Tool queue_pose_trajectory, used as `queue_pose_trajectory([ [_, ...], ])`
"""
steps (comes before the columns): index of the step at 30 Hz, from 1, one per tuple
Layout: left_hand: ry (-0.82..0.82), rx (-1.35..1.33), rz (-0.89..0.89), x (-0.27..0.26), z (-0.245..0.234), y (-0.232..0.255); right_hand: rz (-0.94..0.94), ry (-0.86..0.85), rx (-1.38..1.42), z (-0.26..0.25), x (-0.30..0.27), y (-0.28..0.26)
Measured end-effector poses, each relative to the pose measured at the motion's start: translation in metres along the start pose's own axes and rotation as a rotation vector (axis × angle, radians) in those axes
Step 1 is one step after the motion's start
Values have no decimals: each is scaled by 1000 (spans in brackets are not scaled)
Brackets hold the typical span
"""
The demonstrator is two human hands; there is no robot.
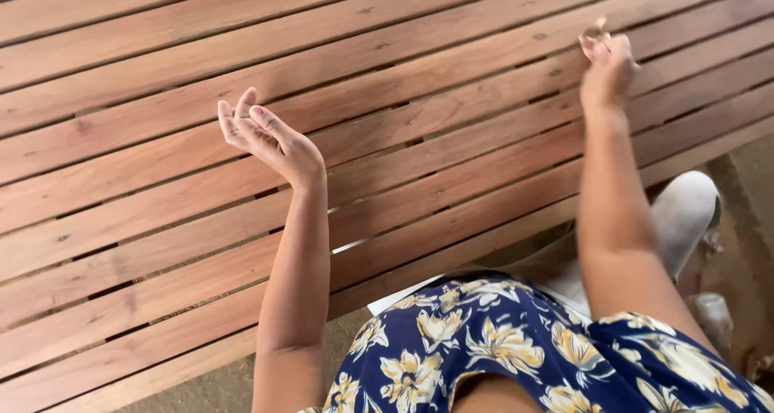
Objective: Sanding a wooden slatted table surface with sandpaper
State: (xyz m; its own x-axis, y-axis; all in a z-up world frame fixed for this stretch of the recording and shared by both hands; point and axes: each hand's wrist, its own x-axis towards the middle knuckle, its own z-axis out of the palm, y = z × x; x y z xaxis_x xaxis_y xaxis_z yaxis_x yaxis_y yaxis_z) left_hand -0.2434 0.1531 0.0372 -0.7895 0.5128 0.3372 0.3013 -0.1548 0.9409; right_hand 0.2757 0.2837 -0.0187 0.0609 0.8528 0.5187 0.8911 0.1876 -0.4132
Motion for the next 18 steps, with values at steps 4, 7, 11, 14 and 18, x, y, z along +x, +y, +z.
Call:
queue_pose_trajectory([
  [4, -55, -55, 15, -8, 5, -6, 439, -44, 267, 48, -20, -181],
  [7, -62, -37, 19, -9, 1, -8, 43, -375, 422, 63, -80, -311],
  [11, -73, 24, -4, -5, -3, 3, -565, -433, 430, 55, -105, -358],
  [14, -83, -12, 87, -6, -5, -10, -517, -436, -132, 35, -71, -302],
  [18, -87, -104, 197, -7, -12, -8, 97, -378, -171, -28, -20, -174],
])
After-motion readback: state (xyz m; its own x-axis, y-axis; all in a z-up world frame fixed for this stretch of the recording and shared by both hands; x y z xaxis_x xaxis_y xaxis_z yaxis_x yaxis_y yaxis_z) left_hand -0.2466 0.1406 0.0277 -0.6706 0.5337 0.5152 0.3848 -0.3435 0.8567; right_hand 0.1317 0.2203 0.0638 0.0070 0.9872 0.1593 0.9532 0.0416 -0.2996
